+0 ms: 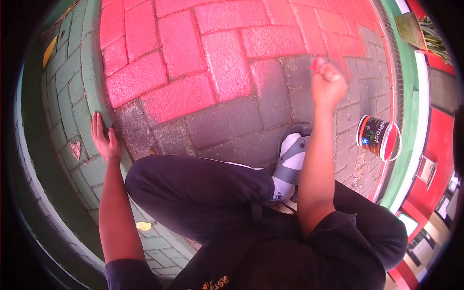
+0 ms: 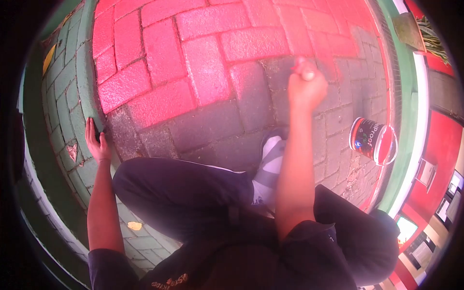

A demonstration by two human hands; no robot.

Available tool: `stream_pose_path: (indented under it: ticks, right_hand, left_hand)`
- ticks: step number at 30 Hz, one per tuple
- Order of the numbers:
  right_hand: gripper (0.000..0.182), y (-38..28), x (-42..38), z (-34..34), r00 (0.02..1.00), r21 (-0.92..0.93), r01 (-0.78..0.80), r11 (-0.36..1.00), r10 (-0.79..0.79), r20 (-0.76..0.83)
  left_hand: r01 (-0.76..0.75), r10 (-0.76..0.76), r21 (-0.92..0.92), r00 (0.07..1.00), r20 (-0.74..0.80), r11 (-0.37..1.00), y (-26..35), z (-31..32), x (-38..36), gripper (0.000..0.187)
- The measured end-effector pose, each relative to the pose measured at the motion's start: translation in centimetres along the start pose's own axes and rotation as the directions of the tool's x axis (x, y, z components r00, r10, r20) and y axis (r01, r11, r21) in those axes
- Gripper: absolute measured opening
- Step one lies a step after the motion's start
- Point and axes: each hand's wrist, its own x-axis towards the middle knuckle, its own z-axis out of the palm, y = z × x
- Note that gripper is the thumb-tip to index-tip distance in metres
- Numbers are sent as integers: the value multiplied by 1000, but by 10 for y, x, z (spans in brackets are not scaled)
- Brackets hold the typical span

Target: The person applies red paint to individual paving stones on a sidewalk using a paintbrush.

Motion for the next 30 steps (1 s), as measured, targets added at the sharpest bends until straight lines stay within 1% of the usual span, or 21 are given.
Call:
stream_pose_path:
  ticks: [1,3,4,5,6,7,8,10,12,13,15,17,18,19,21,22,24,25,26,28,30]
  right_hand:
    - [18,3,-2,7,1000,1,-1,1000,1,3]
    - [18,-1,-23,34,987,328,142,934,-158,22]
    - [16,-27,-50,44,959,402,220,889,-272,76]
    - [12,-44,-77,48,889,565,326,758,-449,89]
    - [15,-70,-96,36,809,613,285,737,-528,258]
    - [13,-88,-97,35,670,681,269,681,-640,375]
    - [13,-100,-85,27,664,684,260,682,-640,386]
    - [13,-118,-45,24,552,731,91,677,-645,528]
    - [18,-114,15,66,610,808,306,504,-755,240]
    - [18,-109,30,70,597,811,299,503,-761,252]
    - [12,-105,51,79,250,741,568,358,-933,259]
    - [7,-82,4,67,93,653,561,508,-823,561]
    - [2,-63,-7,67,-172,614,789,21,-952,254]
    - [4,-63,-18,47,-255,710,703,41,-917,306]
    - [1,-56,-35,20,-344,850,468,240,-837,426]
    - [1,-56,-33,16,-353,855,461,239,-834,423]
    - [14,-63,-29,13,-153,833,252,493,-829,538]
    - [11,-75,-25,25,5,892,189,411,-909,418]
    - [14,-87,-24,32,168,873,65,483,-868,468]
    - [24,-111,-22,32,512,844,-30,535,-717,473]
    - [25,-106,-20,40,561,773,389,501,-794,233]
  left_hand:
    - [7,-7,3,1000,1,1000,2,-1,1,65]
    - [12,-12,14,1000,6,1000,4,-1,1,64]
    - [8,-8,15,1000,6,1000,2,0,0,64]
    - [4,-4,17,1000,3,1000,0,0,1,64]
    - [1,-1,27,1000,5,1000,-1,0,4,64]
    - [9,-9,25,1000,4,1000,-1,0,4,64]
    - [24,-24,23,1000,6,999,0,1,2,65]
    - [43,-44,20,999,9,999,4,0,2,64]
    - [70,-70,17,997,16,997,5,-1,2,63]
    - [73,-74,39,997,12,997,5,-1,3,61]
    - [93,-94,63,995,11,994,6,0,4,60]
    - [80,-82,84,997,17,993,8,-1,5,59]
    - [93,-96,91,995,26,991,9,-1,6,59]
    - [103,-106,96,994,34,990,10,-2,6,58]
    - [118,-124,103,991,46,988,11,0,7,58]
    - [103,-108,99,993,45,990,12,0,7,57]
    - [95,-100,116,994,41,989,7,-2,8,57]
    - [70,-75,115,996,44,991,8,-2,8,56]
    - [44,-49,111,998,44,993,7,-2,7,55]
    - [48,-52,122,998,30,991,7,0,8,54]
    - [42,-46,89,998,42,995,4,-2,7,54]
